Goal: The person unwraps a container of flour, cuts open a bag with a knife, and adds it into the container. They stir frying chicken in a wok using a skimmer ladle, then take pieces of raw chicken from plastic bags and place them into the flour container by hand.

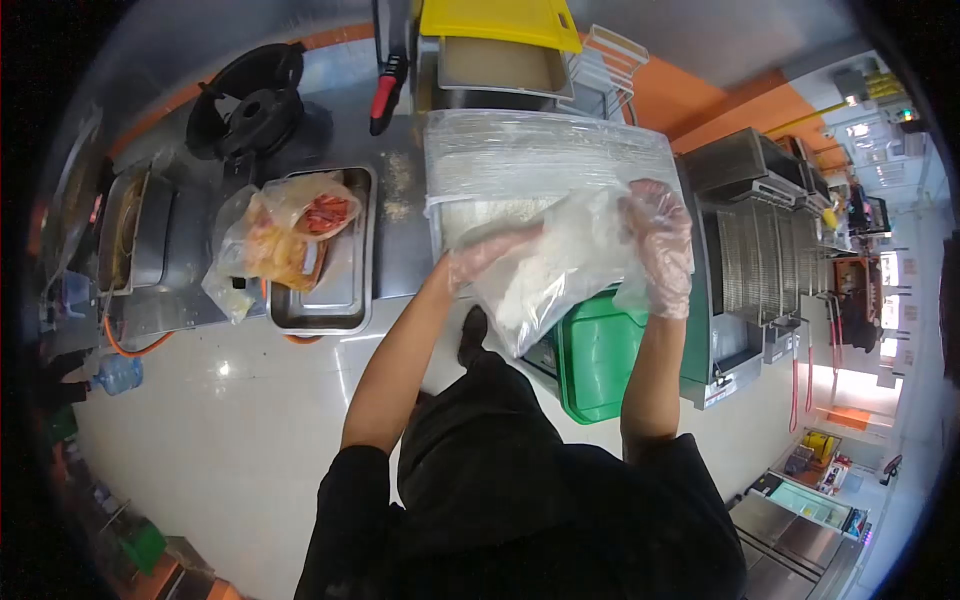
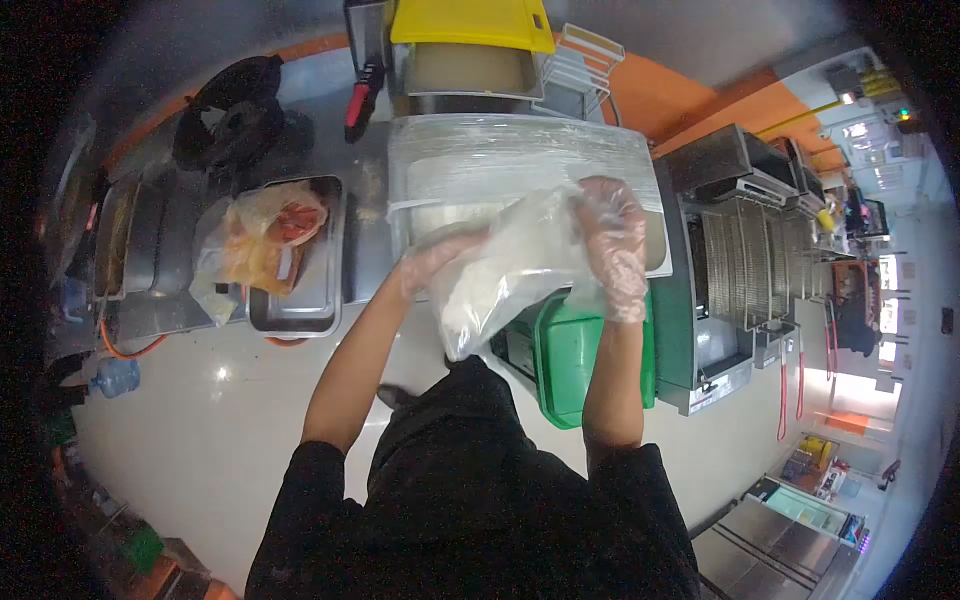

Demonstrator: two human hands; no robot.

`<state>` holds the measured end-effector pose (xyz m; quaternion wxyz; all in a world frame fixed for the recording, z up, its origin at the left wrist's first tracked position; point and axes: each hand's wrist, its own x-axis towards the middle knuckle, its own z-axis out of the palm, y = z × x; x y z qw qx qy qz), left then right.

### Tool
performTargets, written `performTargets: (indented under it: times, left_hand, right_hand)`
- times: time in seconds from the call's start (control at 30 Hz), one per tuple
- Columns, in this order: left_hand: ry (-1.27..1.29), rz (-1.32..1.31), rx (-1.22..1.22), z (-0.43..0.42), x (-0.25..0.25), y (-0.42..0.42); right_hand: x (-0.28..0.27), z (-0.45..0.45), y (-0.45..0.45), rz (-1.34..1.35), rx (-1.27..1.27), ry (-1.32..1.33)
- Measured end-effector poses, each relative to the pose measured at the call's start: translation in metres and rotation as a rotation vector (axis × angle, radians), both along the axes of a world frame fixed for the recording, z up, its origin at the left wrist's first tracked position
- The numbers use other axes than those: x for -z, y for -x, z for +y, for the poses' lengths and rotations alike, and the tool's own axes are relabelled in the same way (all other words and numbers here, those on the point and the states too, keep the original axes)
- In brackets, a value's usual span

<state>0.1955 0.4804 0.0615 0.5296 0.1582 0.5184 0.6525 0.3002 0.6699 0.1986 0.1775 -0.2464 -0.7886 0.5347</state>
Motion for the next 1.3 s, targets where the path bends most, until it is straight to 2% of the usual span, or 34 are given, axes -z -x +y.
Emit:
performTargets:
  times: [0.13, 0.23, 0.27, 0.37, 0.47, 0.5, 0.57, 0.6, 0.7, 0.73, 0.83, 0.87, 0.97, 1.0, 1.1, 1.13, 1.23, 1.27, 1.3]
  left_hand:
    - [-0.078, -0.008, -0.129, -0.005, -0.003, -0.004]
    - [-0.211, -0.339, 0.125, -0.045, -0.038, -0.010]
    - [-0.285, -0.377, 0.135, -0.057, -0.042, -0.014]
    - [-0.250, -0.246, 0.086, -0.108, -0.053, -0.031]
    - [-0.467, -0.396, 0.101, -0.158, -0.036, -0.053]
    - [-0.552, -0.427, 0.098, -0.179, -0.036, -0.059]
    - [-0.622, -0.715, 0.115, -0.225, -0.043, -0.065]
    - [-0.656, -0.841, 0.040, -0.251, -0.064, -0.072]
    - [-0.683, -0.792, -0.124, -0.318, -0.072, -0.064]
    - [-0.655, -0.674, -0.276, -0.350, -0.080, -0.067]
    - [-0.636, -0.601, -0.575, -0.427, -0.072, -0.058]
    - [-0.689, -0.558, -0.701, -0.445, -0.043, -0.046]
    - [-0.845, -0.653, -0.871, -0.553, -0.048, -0.054]
    - [-0.826, -0.600, -0.973, -0.593, -0.047, -0.056]
    - [-0.913, -0.445, -1.277, -0.702, -0.034, -0.059]
    - [-0.898, -0.402, -1.389, -0.736, -0.025, -0.059]
    - [-0.849, -0.246, -1.686, -0.846, 0.023, -0.075]
    - [-0.837, -0.179, -1.763, -0.874, 0.036, -0.088]
    - [-0.825, -0.102, -1.836, -0.910, 0.039, -0.099]
  right_hand:
    - [-0.041, -0.051, 0.000, 0.180, 0.018, -0.105]
    - [-0.071, -0.095, 0.001, 0.342, -0.038, -0.157]
    - [-0.084, -0.118, -0.002, 0.362, -0.057, -0.143]
    - [-0.116, -0.179, -0.007, 0.398, -0.112, -0.244]
    - [-0.144, -0.256, -0.020, 0.413, -0.179, -0.348]
    - [-0.146, -0.278, -0.023, 0.425, -0.185, -0.470]
    - [-0.147, -0.320, -0.029, 0.454, -0.204, -0.703]
    - [-0.148, -0.345, -0.035, 0.491, -0.257, -0.695]
    - [-0.144, -0.415, -0.054, 0.587, -0.456, -0.702]
    - [-0.139, -0.435, -0.058, 0.619, -0.543, -0.731]
    - [-0.117, -0.500, -0.057, 0.712, -0.747, -0.750]
    - [-0.109, -0.523, -0.053, 0.742, -0.807, -0.742]
    - [-0.079, -0.586, -0.027, 0.802, -0.912, -0.617]
    - [-0.069, -0.608, -0.013, 0.816, -0.947, -0.598]
    - [-0.046, -0.697, 0.024, 0.793, -1.033, -0.520]
    - [-0.035, -0.727, 0.036, 0.680, -1.091, -0.378]
    - [-0.022, -0.841, 0.065, 0.559, -1.284, -0.271]
    - [-0.008, -0.875, 0.074, 0.499, -1.408, -0.146]
    - [-0.001, -0.916, 0.083, 0.495, -1.488, -0.208]
